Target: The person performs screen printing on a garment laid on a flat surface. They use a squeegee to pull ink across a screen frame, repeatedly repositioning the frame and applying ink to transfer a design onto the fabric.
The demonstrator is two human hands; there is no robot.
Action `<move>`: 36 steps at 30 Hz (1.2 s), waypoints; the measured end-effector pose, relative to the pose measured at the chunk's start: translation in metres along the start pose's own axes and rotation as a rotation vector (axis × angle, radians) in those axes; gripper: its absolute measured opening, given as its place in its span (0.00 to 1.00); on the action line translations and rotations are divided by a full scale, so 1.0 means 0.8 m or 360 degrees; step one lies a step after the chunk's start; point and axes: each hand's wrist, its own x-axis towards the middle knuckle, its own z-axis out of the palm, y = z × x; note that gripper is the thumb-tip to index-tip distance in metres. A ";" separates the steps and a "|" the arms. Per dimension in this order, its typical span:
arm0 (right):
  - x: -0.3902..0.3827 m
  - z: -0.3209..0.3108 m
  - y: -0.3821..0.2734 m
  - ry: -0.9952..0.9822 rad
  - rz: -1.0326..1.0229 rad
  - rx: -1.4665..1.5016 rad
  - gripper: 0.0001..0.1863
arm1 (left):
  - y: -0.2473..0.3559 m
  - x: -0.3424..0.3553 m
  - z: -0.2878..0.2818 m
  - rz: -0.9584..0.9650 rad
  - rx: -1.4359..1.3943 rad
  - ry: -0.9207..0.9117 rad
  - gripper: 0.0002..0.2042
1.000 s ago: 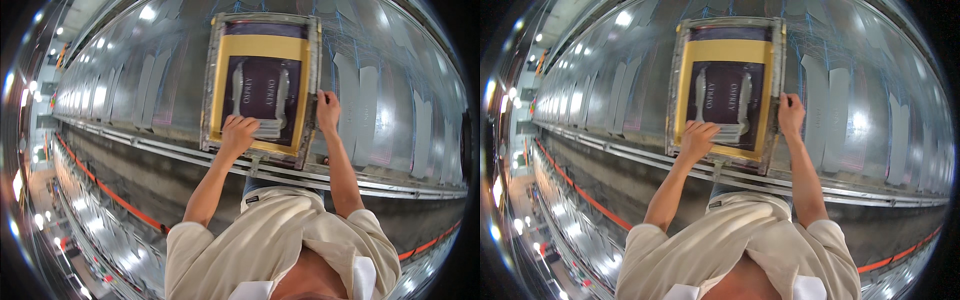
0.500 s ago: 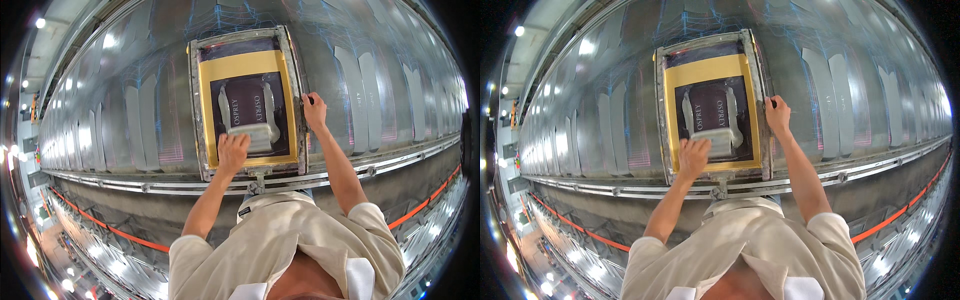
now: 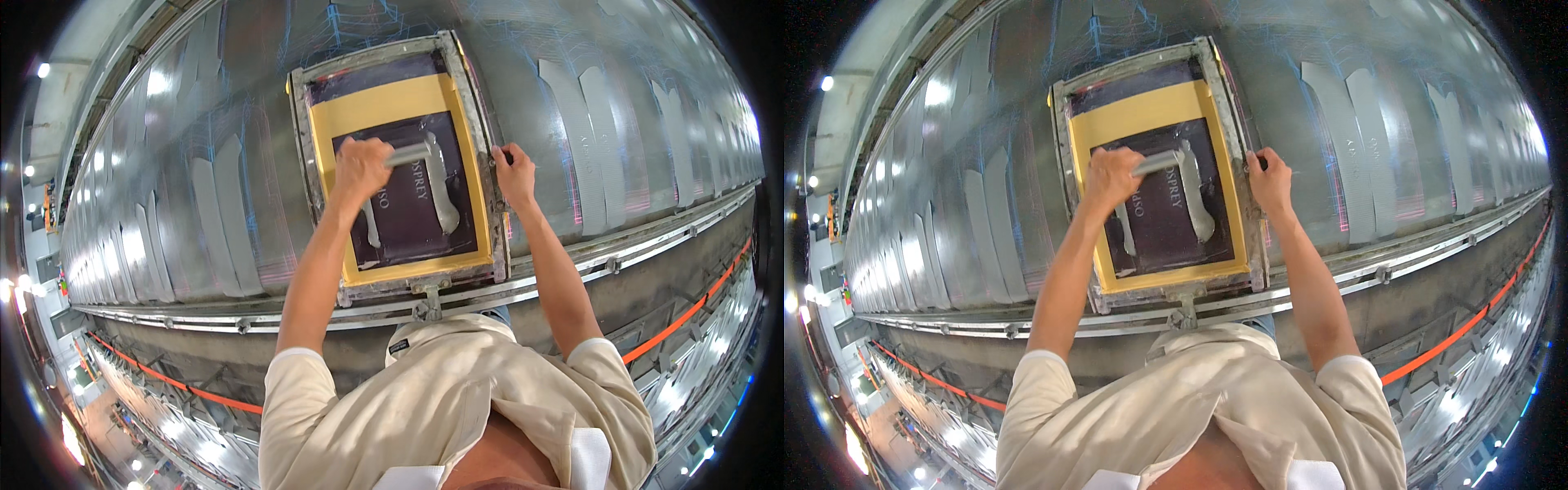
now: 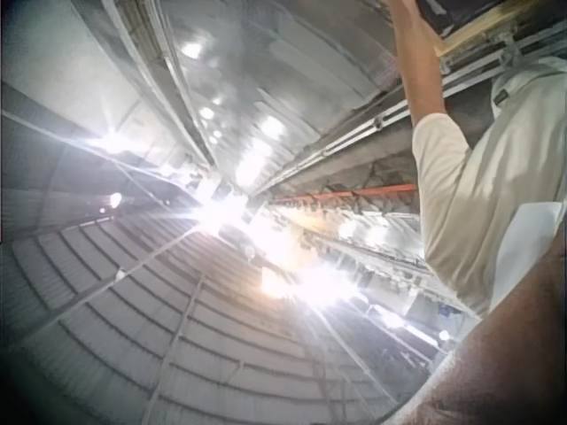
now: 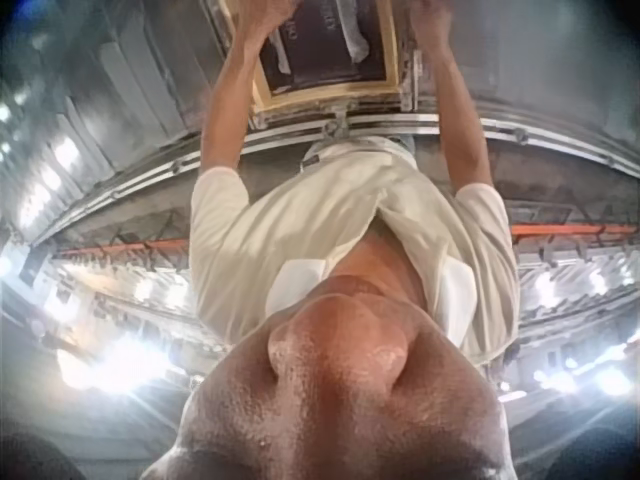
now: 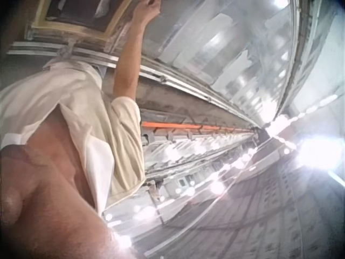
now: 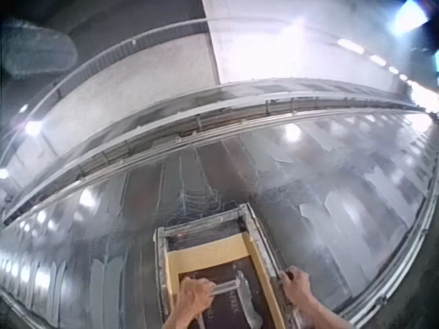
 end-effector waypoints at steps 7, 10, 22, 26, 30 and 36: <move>0.001 -0.012 -0.003 0.0028 0.0046 -0.0038 0.17 | 0.091 -0.125 0.001 0.0092 -0.0195 -0.0163 0.15; 0.001 -0.011 -0.003 0.0072 -0.0049 -0.0041 0.17 | 0.052 -0.070 0.001 0.0095 -0.0085 -0.0090 0.11; 0.004 -0.010 0.018 0.0009 0.0029 -0.0055 0.17 | 0.110 -0.123 0.025 -0.0042 -0.0147 0.0049 0.08; 0.010 -0.007 0.012 -0.0045 0.0007 -0.0080 0.17 | 0.145 -0.179 0.019 -0.0135 -0.0070 0.0112 0.16; -0.001 -0.044 -0.050 0.0001 -0.0119 -0.0059 0.18 | 0.142 -0.184 -0.024 -0.0196 -0.0282 0.0169 0.20; -0.045 0.043 -0.082 -0.0013 -0.0114 0.0058 0.18 | 0.068 -0.234 -0.035 -0.0275 -0.0124 0.0142 0.22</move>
